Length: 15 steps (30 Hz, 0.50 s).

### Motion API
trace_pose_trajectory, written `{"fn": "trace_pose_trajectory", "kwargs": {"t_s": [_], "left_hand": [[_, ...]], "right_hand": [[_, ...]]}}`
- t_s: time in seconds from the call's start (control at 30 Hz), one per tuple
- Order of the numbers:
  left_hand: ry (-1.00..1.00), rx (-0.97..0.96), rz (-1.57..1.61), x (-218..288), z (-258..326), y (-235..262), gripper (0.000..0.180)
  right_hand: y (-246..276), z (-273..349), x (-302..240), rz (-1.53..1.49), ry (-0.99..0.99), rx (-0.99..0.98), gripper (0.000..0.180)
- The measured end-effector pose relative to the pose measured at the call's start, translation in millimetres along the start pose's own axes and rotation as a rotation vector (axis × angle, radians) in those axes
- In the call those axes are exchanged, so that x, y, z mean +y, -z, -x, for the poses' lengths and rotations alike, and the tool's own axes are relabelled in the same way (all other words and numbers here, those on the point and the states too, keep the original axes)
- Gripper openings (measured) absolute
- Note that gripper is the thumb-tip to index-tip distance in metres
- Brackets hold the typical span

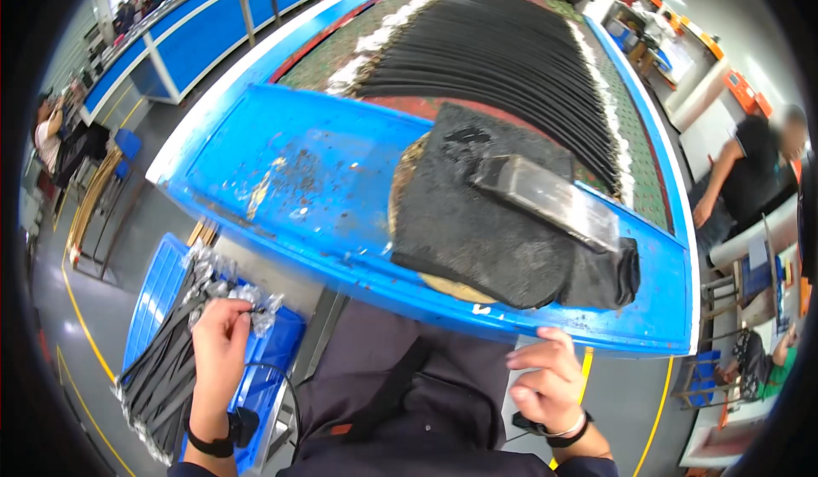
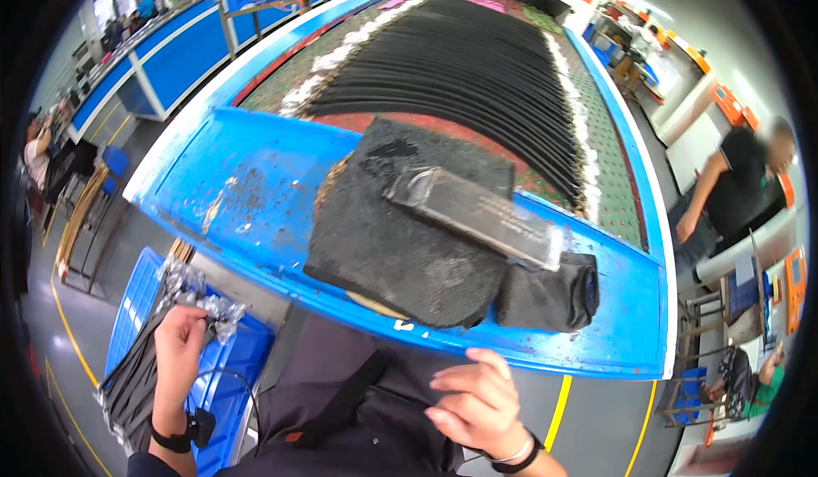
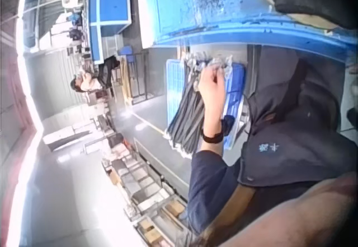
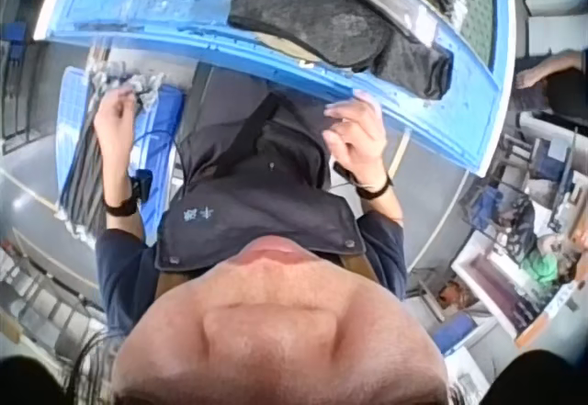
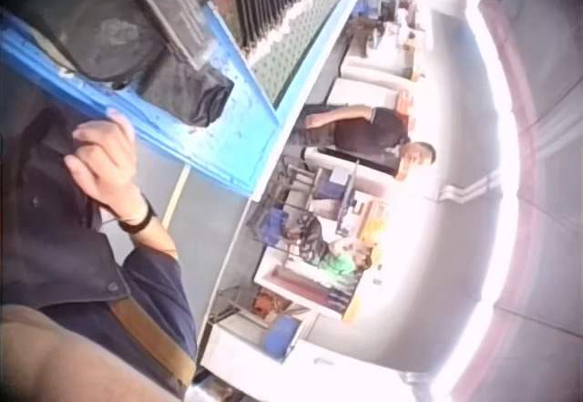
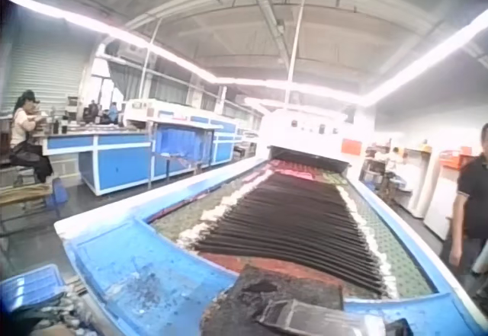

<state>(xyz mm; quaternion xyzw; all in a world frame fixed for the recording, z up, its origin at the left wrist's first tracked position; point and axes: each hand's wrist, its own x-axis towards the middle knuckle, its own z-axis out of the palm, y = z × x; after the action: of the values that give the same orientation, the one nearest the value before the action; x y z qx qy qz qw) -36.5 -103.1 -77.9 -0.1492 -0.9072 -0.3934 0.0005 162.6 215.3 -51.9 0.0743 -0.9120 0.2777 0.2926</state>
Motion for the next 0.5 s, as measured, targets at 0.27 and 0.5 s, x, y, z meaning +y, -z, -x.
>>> {"fn": "trace_pose_trajectory", "kwargs": {"t_s": [0.27,0.5], "left_hand": [[-0.031,-0.004,-0.519,-119.1,53.8,21.3,0.029],[-0.019,0.105,-0.51,-136.6,70.7,16.7,0.023]], "right_hand": [[-53.3,4.8,-17.8,-0.081,-0.125,0.332,0.029],[-65.2,0.1,-29.0,-0.082,-0.091,0.08,0.03]]}}
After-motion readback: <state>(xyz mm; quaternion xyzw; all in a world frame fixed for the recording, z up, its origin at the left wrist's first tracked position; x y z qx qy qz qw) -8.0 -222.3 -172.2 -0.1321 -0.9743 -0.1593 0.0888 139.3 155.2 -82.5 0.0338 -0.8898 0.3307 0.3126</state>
